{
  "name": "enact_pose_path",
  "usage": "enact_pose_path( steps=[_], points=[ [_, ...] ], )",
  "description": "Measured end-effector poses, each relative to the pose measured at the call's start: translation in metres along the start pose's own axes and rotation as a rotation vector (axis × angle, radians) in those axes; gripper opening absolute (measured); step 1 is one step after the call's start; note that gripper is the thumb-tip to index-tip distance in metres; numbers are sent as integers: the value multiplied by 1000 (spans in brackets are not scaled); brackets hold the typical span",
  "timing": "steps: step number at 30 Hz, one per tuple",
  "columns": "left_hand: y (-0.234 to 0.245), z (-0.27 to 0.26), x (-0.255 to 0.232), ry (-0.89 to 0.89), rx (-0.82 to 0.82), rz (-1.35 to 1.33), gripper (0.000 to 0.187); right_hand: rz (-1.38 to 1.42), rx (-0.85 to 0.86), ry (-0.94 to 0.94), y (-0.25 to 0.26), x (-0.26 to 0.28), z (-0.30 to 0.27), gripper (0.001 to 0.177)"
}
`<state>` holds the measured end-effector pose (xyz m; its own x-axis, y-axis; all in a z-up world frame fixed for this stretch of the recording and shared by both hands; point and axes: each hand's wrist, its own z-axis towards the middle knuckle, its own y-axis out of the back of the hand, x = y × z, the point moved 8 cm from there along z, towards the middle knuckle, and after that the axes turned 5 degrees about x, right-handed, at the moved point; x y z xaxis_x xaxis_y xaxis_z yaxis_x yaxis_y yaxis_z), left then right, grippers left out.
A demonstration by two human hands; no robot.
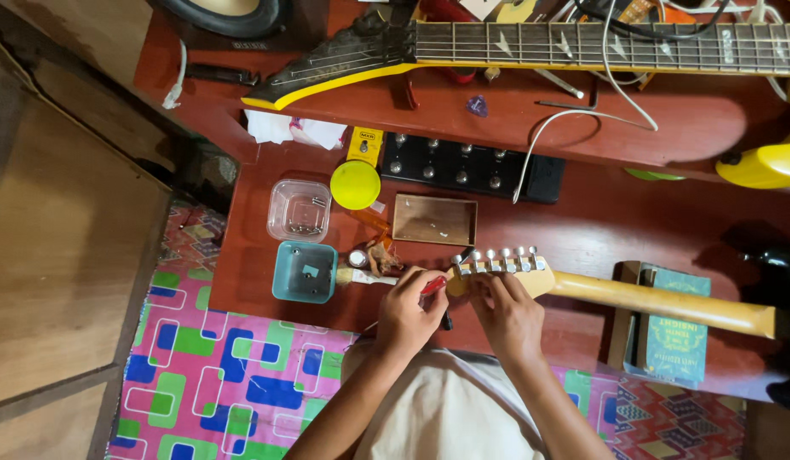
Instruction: The person installs tuning pegs onto a guitar headstock. They pick each peg from a container, place it into a hole on the headstock, and tighten it using a screwdriver. The process is repeated for each peg until all are installed.
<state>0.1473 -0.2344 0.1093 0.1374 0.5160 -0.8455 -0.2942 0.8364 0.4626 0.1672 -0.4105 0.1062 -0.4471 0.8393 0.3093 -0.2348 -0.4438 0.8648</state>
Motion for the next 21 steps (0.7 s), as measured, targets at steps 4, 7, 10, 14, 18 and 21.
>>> enact_pose_path(
  steps=[4, 7, 10, 14, 18, 21],
  points=[
    [9, 1, -4, -7, 31, -20, 20, -33, -8, -24, 2, 3, 0, 16],
    [11, 3, -4, -5, 69, -7, 20, -18, -6, -20, 7, 10, 2, 17],
    [2, 8, -3, -24, 172, -11, 22, -74, 16, -36, 8, 14, 2, 13],
    [-14, 16, -2, -96, 305, 127, 26, 44, 14, -165, 4, 8, 0, 14],
    [-22, 20, 4, -56, 425, 93, 28, 326, -34, -343, 8, 3, -2, 6],
    [-23, 23, 7, -99, 392, 99, 26, 187, -34, -359, -2, 1, -11, 12]
  ],
)
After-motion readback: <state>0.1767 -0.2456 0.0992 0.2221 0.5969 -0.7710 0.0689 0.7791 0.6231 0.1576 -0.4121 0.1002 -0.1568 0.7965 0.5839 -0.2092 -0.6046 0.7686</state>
